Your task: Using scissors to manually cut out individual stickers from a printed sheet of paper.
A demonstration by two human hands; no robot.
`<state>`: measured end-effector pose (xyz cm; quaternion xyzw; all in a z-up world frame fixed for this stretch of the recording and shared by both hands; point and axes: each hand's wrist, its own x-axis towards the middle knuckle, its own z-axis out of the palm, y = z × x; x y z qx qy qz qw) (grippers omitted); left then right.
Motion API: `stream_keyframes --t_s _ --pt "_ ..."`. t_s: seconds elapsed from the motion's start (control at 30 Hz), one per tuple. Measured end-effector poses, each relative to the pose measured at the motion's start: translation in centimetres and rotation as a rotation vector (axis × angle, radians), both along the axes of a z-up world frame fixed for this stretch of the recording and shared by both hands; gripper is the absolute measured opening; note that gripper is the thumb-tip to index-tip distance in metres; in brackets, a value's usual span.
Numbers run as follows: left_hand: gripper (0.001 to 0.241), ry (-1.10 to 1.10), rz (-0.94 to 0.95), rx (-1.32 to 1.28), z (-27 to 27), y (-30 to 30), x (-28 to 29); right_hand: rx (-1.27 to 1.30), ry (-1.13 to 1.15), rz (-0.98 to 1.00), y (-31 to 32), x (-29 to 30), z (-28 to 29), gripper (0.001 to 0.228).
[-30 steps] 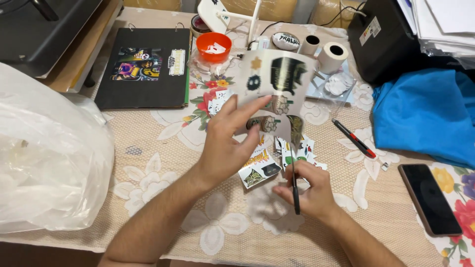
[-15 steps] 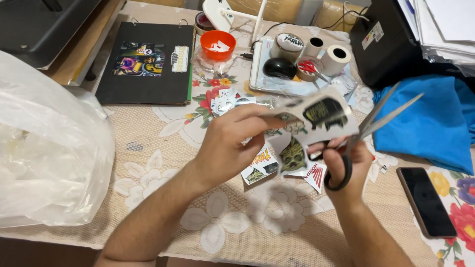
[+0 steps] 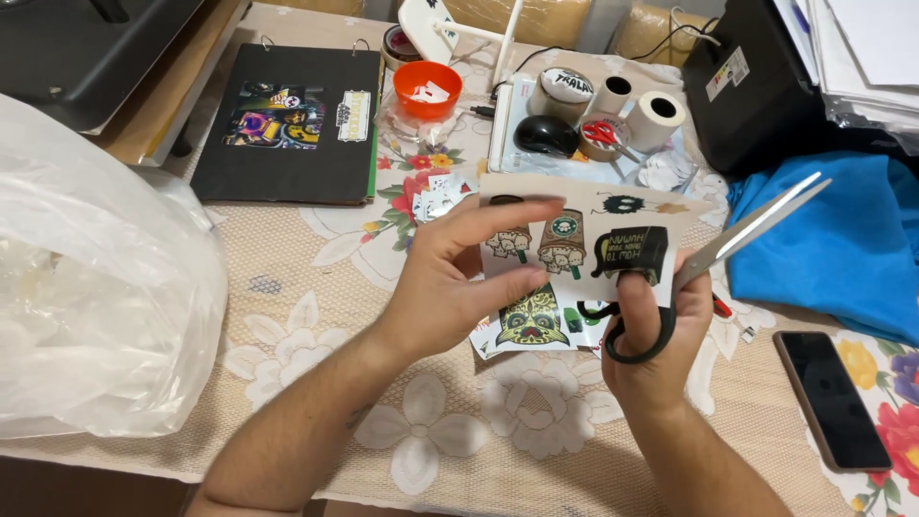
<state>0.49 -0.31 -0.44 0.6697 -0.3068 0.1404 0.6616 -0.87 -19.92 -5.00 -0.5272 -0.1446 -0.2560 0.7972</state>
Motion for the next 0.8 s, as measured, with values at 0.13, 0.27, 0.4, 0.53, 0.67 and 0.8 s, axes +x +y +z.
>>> stream_keyframes --t_s 0.13,0.27,0.4,0.53,0.67,0.8 --pt "0.045 -0.026 0.069 0.006 0.9 0.6 -0.6 -0.259 -0.048 0.038 -0.8 -1.3 -4.2 0.056" --pt "0.045 -0.291 0.150 0.115 0.5 0.9 -1.1 -0.671 -0.158 0.089 -0.7 -2.3 -6.4 0.028" --pt "0.039 -0.254 0.083 0.177 0.4 0.8 -1.5 -0.738 -0.117 0.083 -0.4 -2.7 -3.6 0.013" --pt "0.036 -0.321 0.043 0.193 0.5 0.7 -1.4 -0.728 -0.120 0.104 -0.4 -2.4 -2.0 0.028" --pt "0.032 -0.328 0.043 0.200 0.1 0.7 -1.1 -0.623 -0.100 0.147 0.3 -2.3 -1.2 0.026" --pt "0.034 -0.309 0.017 0.153 0.3 0.9 -1.1 -0.658 -0.108 0.107 0.5 -2.2 -1.0 0.029"
